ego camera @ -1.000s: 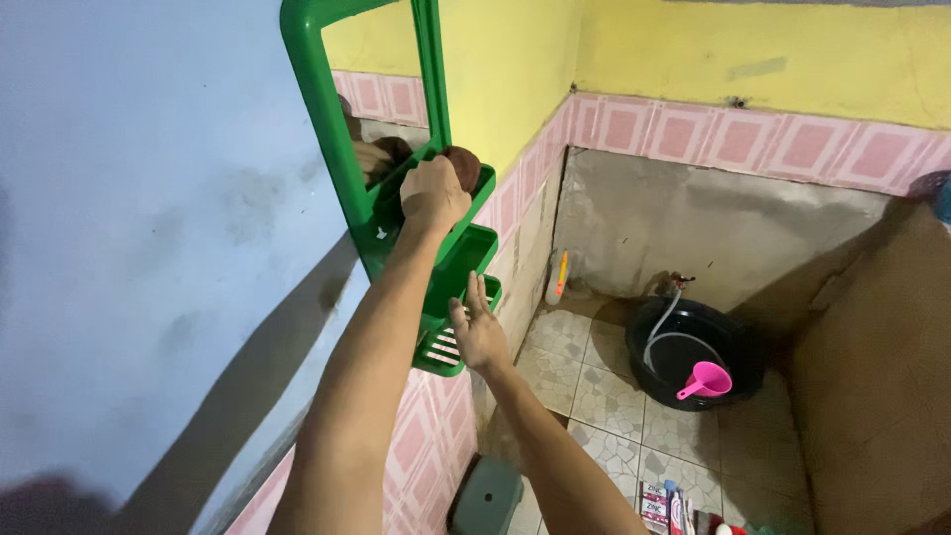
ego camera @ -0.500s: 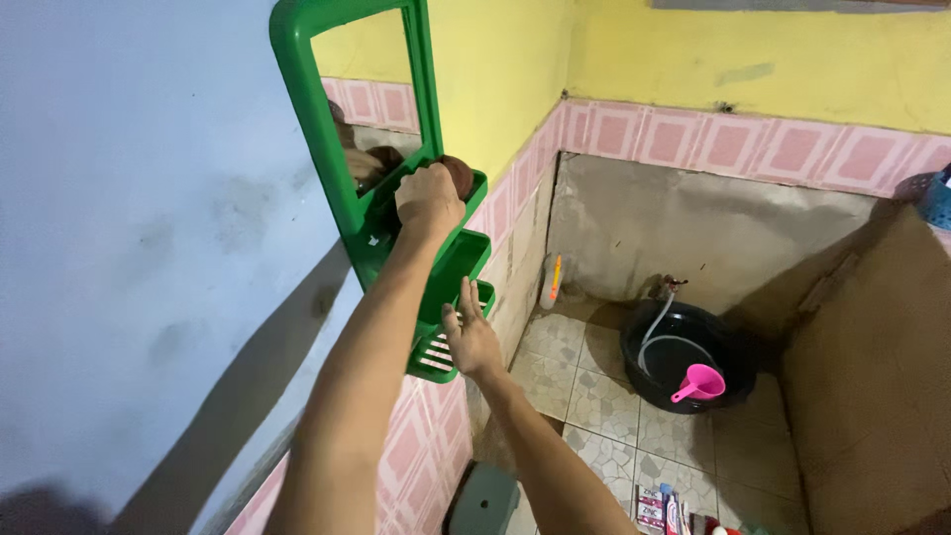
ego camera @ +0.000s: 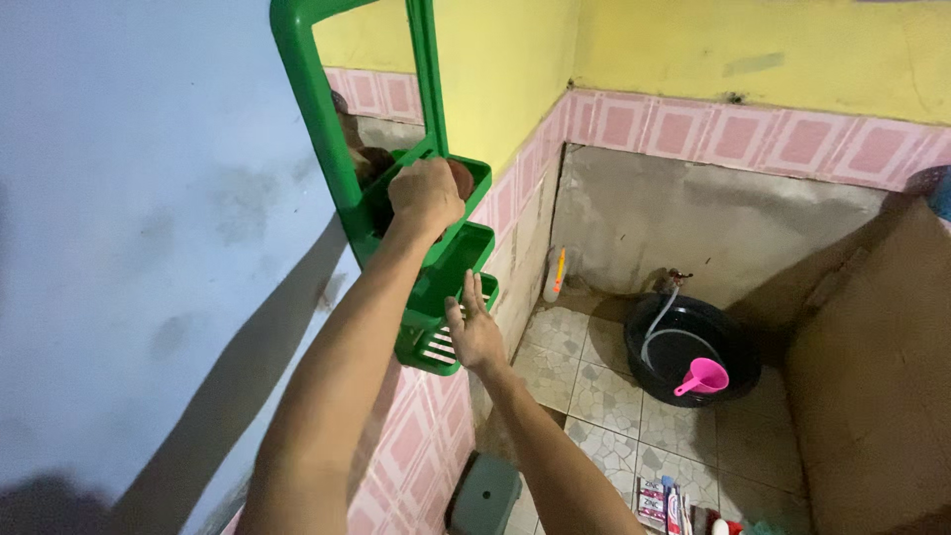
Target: The person wipes a green wall-mounted bathroom shelf unit with a brown cloth. They clean the shelves and the mirror surface using the cloth, moving methodically across the unit.
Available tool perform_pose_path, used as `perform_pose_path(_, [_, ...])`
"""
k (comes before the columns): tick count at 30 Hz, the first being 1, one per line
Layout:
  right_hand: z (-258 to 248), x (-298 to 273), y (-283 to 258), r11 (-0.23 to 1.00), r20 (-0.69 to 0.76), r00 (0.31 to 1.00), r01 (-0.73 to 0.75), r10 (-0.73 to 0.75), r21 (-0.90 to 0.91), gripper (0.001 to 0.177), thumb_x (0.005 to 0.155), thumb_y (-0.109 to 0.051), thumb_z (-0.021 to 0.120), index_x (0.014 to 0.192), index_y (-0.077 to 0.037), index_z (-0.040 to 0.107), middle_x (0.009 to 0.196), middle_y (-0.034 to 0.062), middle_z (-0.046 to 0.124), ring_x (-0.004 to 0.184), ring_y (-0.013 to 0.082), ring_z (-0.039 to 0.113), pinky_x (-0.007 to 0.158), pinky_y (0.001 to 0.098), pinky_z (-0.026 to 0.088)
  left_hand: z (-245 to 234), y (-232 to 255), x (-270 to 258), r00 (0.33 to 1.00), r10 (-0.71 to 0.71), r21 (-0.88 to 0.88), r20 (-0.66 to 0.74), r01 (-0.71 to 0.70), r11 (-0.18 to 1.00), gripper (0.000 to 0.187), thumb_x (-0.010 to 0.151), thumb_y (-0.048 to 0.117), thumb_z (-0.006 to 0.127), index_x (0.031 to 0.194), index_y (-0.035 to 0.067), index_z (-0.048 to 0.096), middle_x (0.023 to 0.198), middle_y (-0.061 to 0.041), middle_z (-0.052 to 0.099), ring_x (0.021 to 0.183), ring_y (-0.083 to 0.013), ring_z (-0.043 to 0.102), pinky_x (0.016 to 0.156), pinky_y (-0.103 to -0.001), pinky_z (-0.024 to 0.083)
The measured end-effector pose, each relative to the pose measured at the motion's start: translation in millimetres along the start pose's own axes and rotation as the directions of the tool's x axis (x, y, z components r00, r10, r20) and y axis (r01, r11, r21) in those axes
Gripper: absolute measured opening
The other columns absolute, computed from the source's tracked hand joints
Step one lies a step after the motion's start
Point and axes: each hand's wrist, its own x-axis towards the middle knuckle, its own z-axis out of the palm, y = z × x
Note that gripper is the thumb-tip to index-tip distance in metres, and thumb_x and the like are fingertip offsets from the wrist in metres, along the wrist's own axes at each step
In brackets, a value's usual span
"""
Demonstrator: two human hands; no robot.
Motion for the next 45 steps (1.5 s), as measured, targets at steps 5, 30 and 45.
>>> perform_pose_path(5, [-2,2,0,0.995,0.05,0.994,-0.097,0.096,0.01,0.075,0.102,-0.047,0.038,0.163,-0.012,0.015,0.168,0.0221,0.021,0.132,0.039,0.058,0.112,0.0416,0.043,19,3,10,0.997,0.017,-0.092,-0.081,-0.025,0.995,0.02,0.079,0.01,0.071,0.096,0.001,0.075,0.105,-0.026,0.073,0.103,-0.0429,0.07,0.088,-0.048,0.059])
perform_pose_path(30, [-1,3,-3,0.997,0.046,0.996,-0.077,0.076,0.027,0.075,0.103,-0.05,0.036,0.164,-0.013,0.012,0.169,0.0224,0.018,0.126,0.0347,0.064,0.111,0.0411,0.045,-3,-6,-6,0.86,0.214,-0.171,-0.464,-0.324,0.931,0.038,0.086,0.003,0.062,0.125,0.004,0.062,0.112,-0.024,0.069,0.104,-0.0475,0.067,0.088,-0.055,0.054])
perform_pose_path(45, [2,11,9,0.996,0.06,0.995,-0.071,0.074,-0.05,0.076,0.102,-0.051,0.033,0.164,-0.014,0.01,0.169,0.0211,0.019,0.129,0.0368,0.06,0.111,0.0421,0.044,26,-20,-177,0.539,-0.134,-0.378,-0.832,-0.374,0.847,0.048,0.096,-0.008,0.054,0.143,-0.005,0.053,0.146,-0.031,0.056,0.134,-0.0488,0.058,0.113,-0.047,0.05])
